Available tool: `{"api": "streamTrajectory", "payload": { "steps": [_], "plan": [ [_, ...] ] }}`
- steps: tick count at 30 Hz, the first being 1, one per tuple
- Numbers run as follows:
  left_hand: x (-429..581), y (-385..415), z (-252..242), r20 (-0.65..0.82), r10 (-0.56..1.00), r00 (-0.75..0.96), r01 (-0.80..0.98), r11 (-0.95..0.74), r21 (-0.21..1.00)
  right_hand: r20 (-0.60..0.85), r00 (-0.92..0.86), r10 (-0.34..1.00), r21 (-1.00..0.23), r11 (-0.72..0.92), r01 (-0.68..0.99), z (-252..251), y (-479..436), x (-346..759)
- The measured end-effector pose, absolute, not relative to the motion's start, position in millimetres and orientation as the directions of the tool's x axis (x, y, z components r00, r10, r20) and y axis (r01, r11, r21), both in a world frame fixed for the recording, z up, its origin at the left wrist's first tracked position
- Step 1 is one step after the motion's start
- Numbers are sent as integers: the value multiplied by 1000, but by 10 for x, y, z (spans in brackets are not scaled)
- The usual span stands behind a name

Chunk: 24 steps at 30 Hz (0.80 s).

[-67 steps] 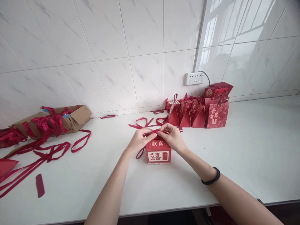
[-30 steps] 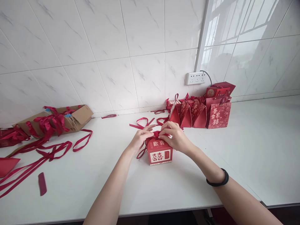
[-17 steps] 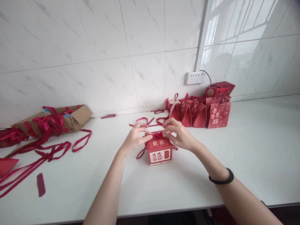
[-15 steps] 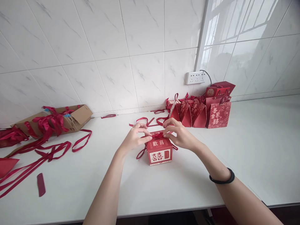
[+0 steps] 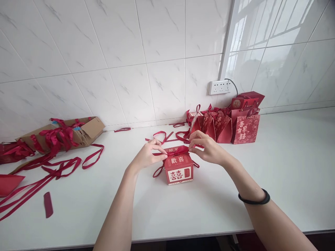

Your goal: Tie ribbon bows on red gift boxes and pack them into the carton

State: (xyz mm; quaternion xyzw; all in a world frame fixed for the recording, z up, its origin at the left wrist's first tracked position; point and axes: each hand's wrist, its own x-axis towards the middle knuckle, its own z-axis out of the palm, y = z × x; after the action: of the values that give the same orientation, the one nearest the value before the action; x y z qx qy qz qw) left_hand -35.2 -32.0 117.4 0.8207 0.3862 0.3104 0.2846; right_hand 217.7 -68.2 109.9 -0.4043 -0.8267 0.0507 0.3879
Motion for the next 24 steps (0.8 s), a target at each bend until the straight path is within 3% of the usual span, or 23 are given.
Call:
{"api": "streamTrajectory", "payload": {
  "steps": [3,6,10,17,24],
  "plan": [
    [-314,-365,1203,232,843,485,433,-462,774,478,-281,832,-571,537,621,1148,-732,2125],
    [-287,-418,1242,122,915,385,494,-316,810,237,-164,957,-736,288,613,1160,-757,2069],
    [-258,-497,1297,-53,928,369,617,-201,761,35,-240,970,-813,167,558,1148,-753,2045],
    [-142,-535,1269,-82,891,446,542,-196,817,47,-243,969,-825,175,537,1160,-750,2014],
    [-158,-497,1254,62,861,505,390,-291,874,62,-258,964,-862,182,474,1098,-730,1967]
  ]
}}
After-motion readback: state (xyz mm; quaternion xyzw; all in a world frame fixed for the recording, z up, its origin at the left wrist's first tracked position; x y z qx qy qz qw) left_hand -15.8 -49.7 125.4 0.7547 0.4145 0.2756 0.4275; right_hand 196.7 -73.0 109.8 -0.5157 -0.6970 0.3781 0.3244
